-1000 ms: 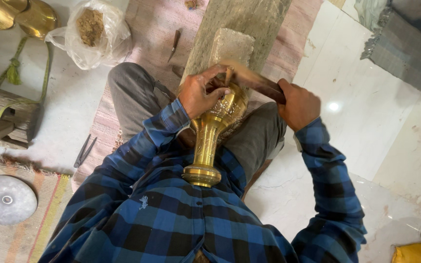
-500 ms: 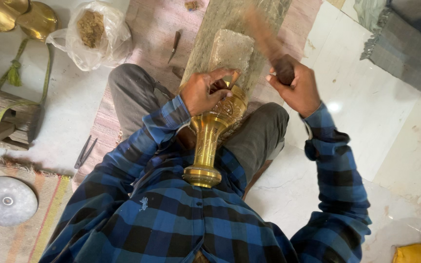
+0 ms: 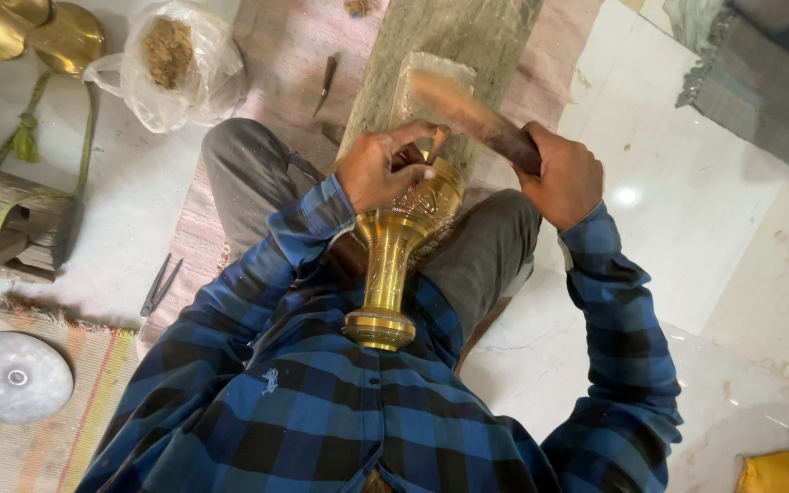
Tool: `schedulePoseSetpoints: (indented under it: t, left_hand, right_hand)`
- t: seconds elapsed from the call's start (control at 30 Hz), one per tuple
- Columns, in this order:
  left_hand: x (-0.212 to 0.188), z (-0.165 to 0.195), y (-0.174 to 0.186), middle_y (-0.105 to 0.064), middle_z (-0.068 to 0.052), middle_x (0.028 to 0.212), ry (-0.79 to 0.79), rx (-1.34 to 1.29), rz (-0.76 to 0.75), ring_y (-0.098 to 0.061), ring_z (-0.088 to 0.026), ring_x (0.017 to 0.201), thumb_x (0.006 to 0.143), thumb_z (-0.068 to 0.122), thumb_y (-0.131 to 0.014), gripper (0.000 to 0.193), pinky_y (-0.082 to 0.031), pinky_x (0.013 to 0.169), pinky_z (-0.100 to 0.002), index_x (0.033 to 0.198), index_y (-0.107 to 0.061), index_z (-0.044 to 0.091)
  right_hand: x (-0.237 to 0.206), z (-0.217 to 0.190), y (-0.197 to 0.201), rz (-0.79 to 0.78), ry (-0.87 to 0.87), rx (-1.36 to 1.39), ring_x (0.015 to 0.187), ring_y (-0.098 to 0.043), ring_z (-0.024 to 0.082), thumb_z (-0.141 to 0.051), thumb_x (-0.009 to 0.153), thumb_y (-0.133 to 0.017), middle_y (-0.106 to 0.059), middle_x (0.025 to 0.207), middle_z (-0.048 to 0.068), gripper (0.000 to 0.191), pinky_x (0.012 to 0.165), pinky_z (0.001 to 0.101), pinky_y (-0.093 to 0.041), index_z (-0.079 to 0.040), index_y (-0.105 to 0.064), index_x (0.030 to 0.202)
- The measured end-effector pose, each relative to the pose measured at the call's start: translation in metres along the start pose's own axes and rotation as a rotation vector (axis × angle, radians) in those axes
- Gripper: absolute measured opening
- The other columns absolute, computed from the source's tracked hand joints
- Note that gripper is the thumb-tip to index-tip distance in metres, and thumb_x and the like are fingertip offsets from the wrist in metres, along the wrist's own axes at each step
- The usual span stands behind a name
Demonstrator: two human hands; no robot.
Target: The person sits on the floor holding a brass vase between their legs and decorates its flared rim by hammering a small punch against the metal with a wooden mallet, working around the rim section by section.
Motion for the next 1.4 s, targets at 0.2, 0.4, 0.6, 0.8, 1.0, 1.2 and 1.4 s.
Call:
schedulePoseSetpoints:
  t: [0.2,0.4,0.6,0.8,1.0,1.2,1.4]
  left_hand:
    - [-0.003,0.000,-0.003,-0.070,-0.020,0.127,-0.202,0.079,0.137,-0.079,-0.021,0.088,0.087,0.010,-0.083,0.052,-0.064,0.082,-0.034,0.135,-0.062,0.007]
    - [-0.005,0.002,-0.003,-0.077,-0.014,0.109,-0.076,0.060,0.080,-0.079,-0.020,0.088,0.088,0.013,-0.082,0.051,-0.064,0.081,-0.034,0.136,-0.064,0.006]
    - [0.003,-0.004,-0.001,-0.074,-0.016,0.122,-0.086,0.065,-0.017,-0.080,-0.022,0.090,0.090,0.015,-0.081,0.053,-0.065,0.084,-0.035,0.139,-0.062,0.007]
    - [0.002,-0.005,-0.002,-0.066,-0.022,0.136,-0.186,0.067,0.014,-0.079,-0.023,0.097,0.090,0.015,-0.083,0.053,-0.065,0.088,-0.035,0.137,-0.061,0.005]
    - [-0.004,0.004,-0.002,-0.075,-0.020,0.120,-0.131,0.020,0.089,-0.079,-0.019,0.088,0.090,0.012,-0.082,0.050,-0.064,0.080,-0.033,0.136,-0.063,0.006]
    - [-0.008,0.009,-0.004,-0.076,-0.017,0.118,-0.158,0.054,0.097,-0.080,-0.019,0.086,0.090,0.011,-0.081,0.050,-0.064,0.078,-0.032,0.136,-0.063,0.007]
    - [-0.004,-0.002,-0.009,-0.072,-0.020,0.121,-0.150,0.101,0.084,-0.080,-0.021,0.085,0.087,0.016,-0.083,0.053,-0.065,0.077,-0.034,0.136,-0.064,0.008]
  right_hand:
    - [0.005,0.008,-0.009,-0.073,-0.214,0.670,0.075,-0.056,0.041,-0.017,0.097,-0.079,-0.062,0.084,0.020,0.020,0.066,0.0479,-0.044,-0.007,-0.068,0.111]
    - [0.009,0.008,0.003,0.028,0.093,0.117,0.075,-0.070,0.027,-0.010,0.089,-0.078,-0.073,0.089,0.012,0.022,0.064,0.0398,-0.052,-0.008,-0.070,0.110]
    - [0.007,-0.001,-0.002,0.039,0.126,-0.018,0.079,-0.070,0.033,-0.009,0.085,-0.076,-0.073,0.090,0.012,0.024,0.066,0.0431,-0.052,-0.012,-0.070,0.108]
    - [0.000,-0.003,-0.001,-0.025,0.053,-0.029,0.084,-0.068,0.042,-0.011,0.082,-0.077,-0.071,0.090,0.018,0.031,0.068,0.0492,-0.051,-0.009,-0.068,0.111]
    - [-0.003,0.007,-0.009,0.074,-0.031,0.183,0.087,-0.069,0.042,-0.024,0.091,-0.082,-0.070,0.096,0.024,0.040,0.072,0.0448,-0.054,-0.002,-0.066,0.120]
    - [0.004,0.010,-0.012,0.032,-0.113,0.721,0.085,-0.065,0.017,-0.007,0.099,-0.079,-0.069,0.093,0.010,0.020,0.078,0.0323,-0.054,-0.001,-0.068,0.114]
    - [0.004,-0.003,-0.004,0.146,0.074,0.654,0.091,-0.062,0.012,-0.005,0.100,-0.076,-0.068,0.098,0.010,0.017,0.083,0.0310,-0.053,-0.002,-0.064,0.112]
Point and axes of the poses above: each hand's wrist, its own x-axis towards the middle knuckle, its own y-axis out of the back of the hand, z = x × y, the point moved 1 cm from there along x, towards the middle knuckle
